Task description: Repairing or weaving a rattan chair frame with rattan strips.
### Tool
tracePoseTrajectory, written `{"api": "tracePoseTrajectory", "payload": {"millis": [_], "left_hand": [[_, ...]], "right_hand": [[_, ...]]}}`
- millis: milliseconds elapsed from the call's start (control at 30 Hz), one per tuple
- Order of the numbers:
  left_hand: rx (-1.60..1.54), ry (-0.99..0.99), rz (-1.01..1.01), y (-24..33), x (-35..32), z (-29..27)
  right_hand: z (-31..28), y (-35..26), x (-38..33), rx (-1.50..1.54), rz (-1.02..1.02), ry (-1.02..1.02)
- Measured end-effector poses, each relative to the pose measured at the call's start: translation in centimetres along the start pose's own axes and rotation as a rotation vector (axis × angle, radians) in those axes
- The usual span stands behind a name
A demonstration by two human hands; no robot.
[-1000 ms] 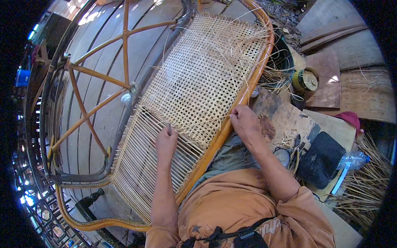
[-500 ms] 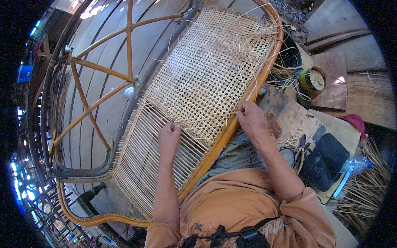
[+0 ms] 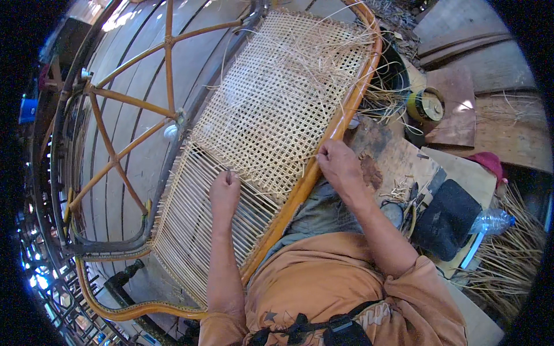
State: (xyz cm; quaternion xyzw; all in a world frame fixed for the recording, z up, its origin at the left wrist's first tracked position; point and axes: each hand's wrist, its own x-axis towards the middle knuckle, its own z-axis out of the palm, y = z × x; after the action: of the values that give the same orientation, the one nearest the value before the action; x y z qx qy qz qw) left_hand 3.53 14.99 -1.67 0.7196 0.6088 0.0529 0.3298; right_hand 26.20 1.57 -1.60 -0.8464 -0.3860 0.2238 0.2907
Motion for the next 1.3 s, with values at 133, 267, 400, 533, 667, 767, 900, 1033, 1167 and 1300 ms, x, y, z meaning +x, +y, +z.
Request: {"api": "tracePoseTrajectory", "payload": {"millis": [133, 267, 400, 533, 667, 767, 900, 1033, 1167, 1300], "left_hand": [[-0.046, 0.007, 0.000, -0.3, -0.2, -0.4], [-0.200, -0.034, -0.065, 0.1, -1.3, -1.6], [-0.404, -0.257, -0.024, 2.3, -4.6, -1.6], [-0.193, -0.416, 0.076, 6.3, -6.3, -1.7], [0.174, -0.407, 0.129, 7.5, -4.2, -0.9], [0.215, -0.413, 0.181, 6.8, -2.6, -0.3], [0.235, -0.434, 0.414, 6.4, -1.6, 0.0], [0.284, -0.442, 0.423, 6.4, -1.2, 1.0], [0.408, -0.366, 0.496, 5.6, -0.8, 1.7], [0.483, -0.380, 0.519, 7.8, 0.0, 1.7]], "right_hand": [[-0.2, -0.2, 0.1, -0.032, -0.060, -0.005], [-2.3, -1.7, -0.7, 0.279, 0.093, -0.071], [-4.3, -4.4, -1.3, 1.171, 0.195, 0.084], [-8.2, -6.2, 0.6, 1.471, 0.052, 0.061], [-13.7, -6.9, 3.1, 1.166, -0.341, 0.132], [-14.8, -9.1, 3.4, 1.021, -0.443, 0.383], [-20.8, -8.9, 3.1, 1.084, -0.664, 0.225], [-21.8, -9.7, 1.8, 0.567, -0.558, 0.300], [-11.7, -9.5, 1.2, 0.178, -0.334, -0.197], [-5.1, -5.3, 0.2, 0.272, -0.037, -0.427]]}}
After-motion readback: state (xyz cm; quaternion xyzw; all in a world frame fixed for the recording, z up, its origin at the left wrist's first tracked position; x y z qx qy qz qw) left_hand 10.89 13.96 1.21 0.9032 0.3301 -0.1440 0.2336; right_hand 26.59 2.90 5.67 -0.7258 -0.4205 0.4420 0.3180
